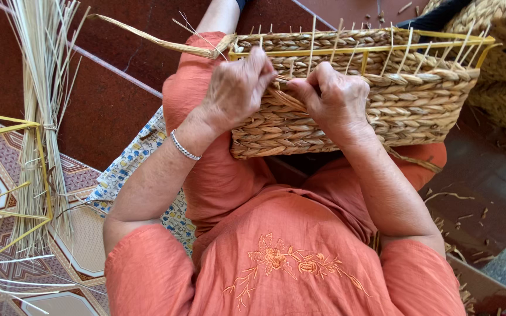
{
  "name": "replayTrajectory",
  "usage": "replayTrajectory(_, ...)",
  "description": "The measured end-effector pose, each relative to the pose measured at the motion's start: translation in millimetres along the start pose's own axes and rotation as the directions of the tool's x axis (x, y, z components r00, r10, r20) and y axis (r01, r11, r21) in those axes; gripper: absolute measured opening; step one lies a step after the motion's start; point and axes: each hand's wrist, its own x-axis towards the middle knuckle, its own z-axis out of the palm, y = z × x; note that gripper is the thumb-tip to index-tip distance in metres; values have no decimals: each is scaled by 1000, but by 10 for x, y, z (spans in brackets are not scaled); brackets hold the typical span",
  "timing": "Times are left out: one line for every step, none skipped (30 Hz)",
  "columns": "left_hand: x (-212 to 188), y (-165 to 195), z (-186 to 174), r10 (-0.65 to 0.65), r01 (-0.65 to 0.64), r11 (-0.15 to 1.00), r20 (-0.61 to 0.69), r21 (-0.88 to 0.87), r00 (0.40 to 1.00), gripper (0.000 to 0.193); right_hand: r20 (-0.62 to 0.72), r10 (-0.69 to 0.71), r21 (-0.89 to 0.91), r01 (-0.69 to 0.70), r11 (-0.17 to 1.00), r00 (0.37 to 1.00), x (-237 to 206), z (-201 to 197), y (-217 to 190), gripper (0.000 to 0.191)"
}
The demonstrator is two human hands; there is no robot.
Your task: The person weaves a rectangular basket using dried palm leaves. They interlace the leaves through a pre-formed frame, pull the strands tight, and trim excess material with scissors.
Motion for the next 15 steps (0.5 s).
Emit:
replayTrajectory(29,26,-36,126,-128,992,-119,-15,985,13,-27,1,17,-1,1000,1000,-89,-69,-31,30)
replayTrajectory(55,51,-57,245,-256,967,-237,-16,940,13,-53,2,33,-1,999,999,-159,-132,-31,29)
replayTrajectory(79,74,-60,353,-378,926,-351,-4,867,15,-80,4,49,0,999,997,-217,-187,-8,28)
replayTrajectory(78,52,-97,389,-400,915,-400,59,830,16,-125,-51,57,59,997,991,-245,-239,48,23)
replayTrajectory(89,52,-80,436,-436,894,-427,103,792,18,-167,-77,53,87,995,983,-339,-326,174,19)
replayTrajectory(50,43,-37,390,-405,913,-409,52,825,24,-202,-84,51,97,994,976,-519,-403,289,15)
replayTrajectory(8,16,-26,352,-378,926,-383,8,854,30,-194,-7,117,30,993,981,-723,-497,424,13)
replayTrajectory(-12,-7,-42,321,-377,920,-348,-106,881,27,-195,67,178,-31,983,978,-921,-624,591,11)
replayTrajectory(-45,-12,-71,212,-270,938,-256,-218,943,27,-193,140,243,-90,966,971,-1165,-756,782,9)
replayTrajectory(-75,-12,-113,206,-255,943,-224,-215,953,25,-257,122,167,-81,983,959,-1456,-913,977,8)
replayTrajectory(-105,0,-148,159,-203,928,-160,-314,974,20,-283,212,151,-174,973,936,-1797,-1040,1125,8)
replayTrajectory(-132,19,-175,110,-140,904,-95,-405,989,16,-306,299,140,-268,953,904,-2145,-1169,1275,8)
replayTrajectory(-157,42,-194,61,-68,872,-29,-485,998,13,-300,476,192,-437,879,827,-2496,-1282,1377,9)
replayTrajectory(-161,77,-165,67,-53,863,9,-503,998,11,-273,614,244,-564,789,741,-2810,-1345,1463,7)
replayTrajectory(-164,115,-133,72,-36,854,48,-520,996,10,-238,735,292,-675,677,635,-3099,-1415,1538,7)
